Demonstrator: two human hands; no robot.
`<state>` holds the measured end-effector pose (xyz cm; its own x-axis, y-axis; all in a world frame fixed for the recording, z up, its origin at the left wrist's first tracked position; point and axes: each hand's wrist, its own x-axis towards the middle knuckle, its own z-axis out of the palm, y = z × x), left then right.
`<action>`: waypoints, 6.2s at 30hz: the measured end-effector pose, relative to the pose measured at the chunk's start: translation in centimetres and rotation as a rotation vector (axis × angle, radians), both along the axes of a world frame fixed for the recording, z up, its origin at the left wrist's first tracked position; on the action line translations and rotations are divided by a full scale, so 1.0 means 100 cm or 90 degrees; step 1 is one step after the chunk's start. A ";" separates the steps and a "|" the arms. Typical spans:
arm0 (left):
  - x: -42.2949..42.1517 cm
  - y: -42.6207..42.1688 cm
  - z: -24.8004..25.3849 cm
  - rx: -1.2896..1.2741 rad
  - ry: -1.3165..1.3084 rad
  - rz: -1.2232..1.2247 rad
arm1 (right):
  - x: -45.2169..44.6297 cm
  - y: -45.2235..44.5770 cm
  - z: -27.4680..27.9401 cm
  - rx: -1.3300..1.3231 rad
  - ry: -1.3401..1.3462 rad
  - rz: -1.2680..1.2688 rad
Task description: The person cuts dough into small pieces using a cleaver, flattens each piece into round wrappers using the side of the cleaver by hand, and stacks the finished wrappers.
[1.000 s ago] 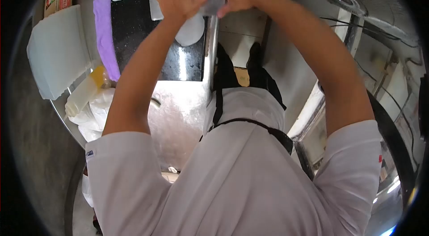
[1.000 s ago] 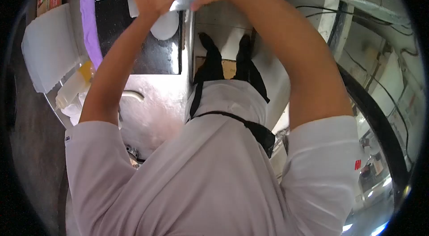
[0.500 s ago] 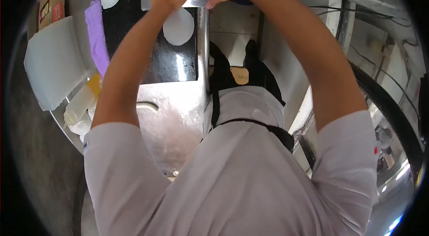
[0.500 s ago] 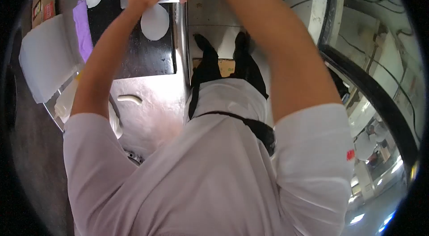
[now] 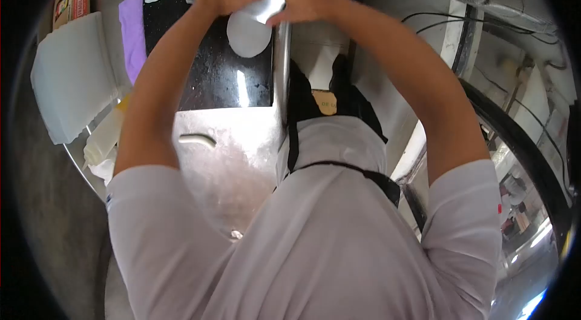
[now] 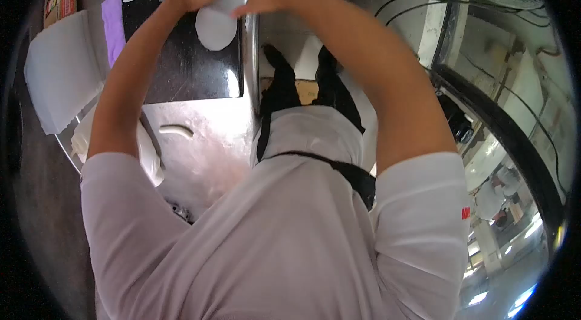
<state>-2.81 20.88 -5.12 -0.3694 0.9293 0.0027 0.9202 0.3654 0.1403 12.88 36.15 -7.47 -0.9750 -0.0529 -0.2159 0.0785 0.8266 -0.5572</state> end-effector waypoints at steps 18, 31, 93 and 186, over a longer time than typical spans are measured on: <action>0.005 0.012 0.010 0.021 0.115 -0.005 | -0.006 0.025 -0.001 -0.055 0.036 -0.023; 0.051 -0.077 0.014 0.010 -0.010 -0.342 | 0.092 -0.037 -0.021 -0.278 -0.011 -0.140; -0.344 -0.011 -0.068 -0.027 -0.043 -0.008 | 0.082 0.003 0.020 -0.342 -0.218 -0.082; 0.121 -0.169 0.160 0.464 -0.663 0.443 | 0.089 -0.081 0.006 -1.410 -0.085 -0.464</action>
<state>9.30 4.01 10.91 -0.8665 0.4733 -0.1590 -0.0441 0.2445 0.9686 21.82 28.03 -6.82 -0.9246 0.0121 -0.3807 0.0714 -0.9763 -0.2045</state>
